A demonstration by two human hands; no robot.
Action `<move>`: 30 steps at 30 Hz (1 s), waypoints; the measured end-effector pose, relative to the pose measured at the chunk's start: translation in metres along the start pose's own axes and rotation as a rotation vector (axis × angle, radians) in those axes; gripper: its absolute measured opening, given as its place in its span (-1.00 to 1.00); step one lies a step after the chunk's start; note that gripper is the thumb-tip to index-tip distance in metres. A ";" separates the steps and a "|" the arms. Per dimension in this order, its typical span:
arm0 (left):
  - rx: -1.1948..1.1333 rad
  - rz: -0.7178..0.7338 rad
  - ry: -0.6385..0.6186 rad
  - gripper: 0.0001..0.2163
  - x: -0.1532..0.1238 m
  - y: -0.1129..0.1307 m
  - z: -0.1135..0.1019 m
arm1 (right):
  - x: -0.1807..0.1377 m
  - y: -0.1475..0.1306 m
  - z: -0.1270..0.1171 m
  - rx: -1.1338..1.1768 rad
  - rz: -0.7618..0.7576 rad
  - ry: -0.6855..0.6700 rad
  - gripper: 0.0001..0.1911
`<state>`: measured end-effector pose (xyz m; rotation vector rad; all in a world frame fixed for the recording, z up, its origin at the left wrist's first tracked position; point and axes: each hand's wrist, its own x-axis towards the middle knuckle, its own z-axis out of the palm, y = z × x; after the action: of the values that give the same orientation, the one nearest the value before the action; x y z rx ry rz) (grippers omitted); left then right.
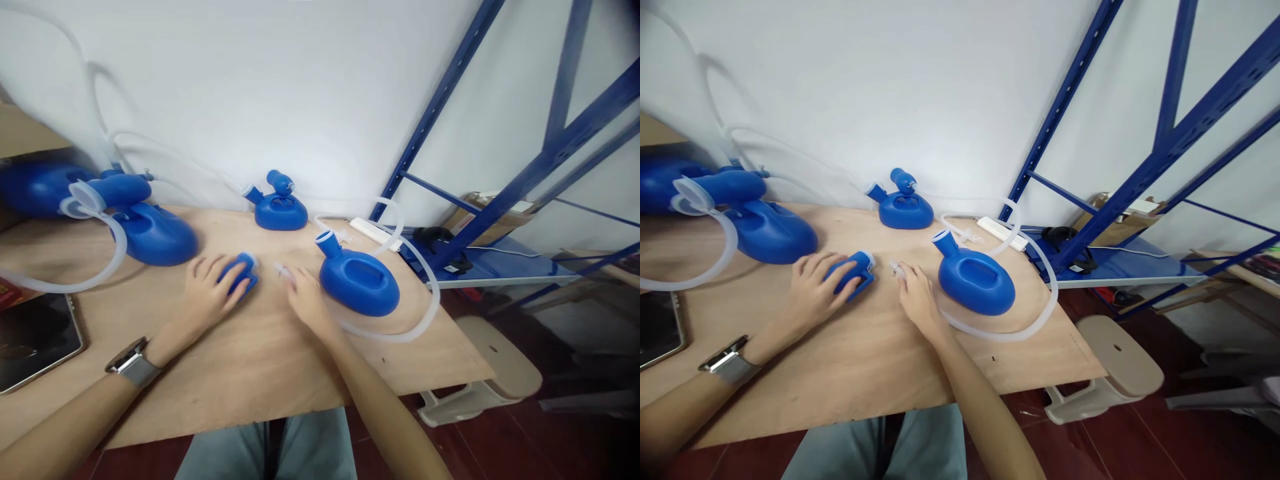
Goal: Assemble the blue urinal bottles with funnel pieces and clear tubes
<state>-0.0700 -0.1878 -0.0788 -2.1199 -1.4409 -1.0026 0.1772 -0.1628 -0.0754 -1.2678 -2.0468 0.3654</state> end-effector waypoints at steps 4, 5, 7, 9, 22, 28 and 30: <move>-0.228 -0.013 -0.108 -0.74 0.004 0.048 -0.006 | -0.011 -0.018 -0.018 0.366 0.005 0.077 -0.62; -0.315 -0.063 -0.146 -0.72 0.007 0.060 -0.007 | -0.015 -0.022 -0.023 0.440 0.014 0.065 -0.62; -0.419 -0.129 -0.206 -0.67 0.016 0.075 -0.008 | -0.023 -0.027 -0.032 0.529 0.022 0.034 -0.63; -0.337 -0.116 -0.213 -0.63 0.024 0.076 -0.007 | -0.028 -0.026 -0.042 0.517 0.009 0.035 -0.65; -0.274 -0.361 -0.371 -0.27 0.019 -0.021 0.009 | -0.005 -0.004 -0.072 -0.053 -0.359 -0.103 -0.52; -0.424 -0.484 -0.255 -0.22 0.010 -0.008 0.014 | 0.123 0.039 -0.137 -0.419 0.081 -0.068 -0.54; -0.470 -0.509 -0.187 -0.29 0.007 -0.007 0.018 | 0.153 0.065 -0.146 -0.565 0.211 -0.244 -0.49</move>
<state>-0.0682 -0.1685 -0.0859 -2.2514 -2.0733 -1.4798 0.2774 -0.0154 0.0556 -1.8626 -2.3202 0.0274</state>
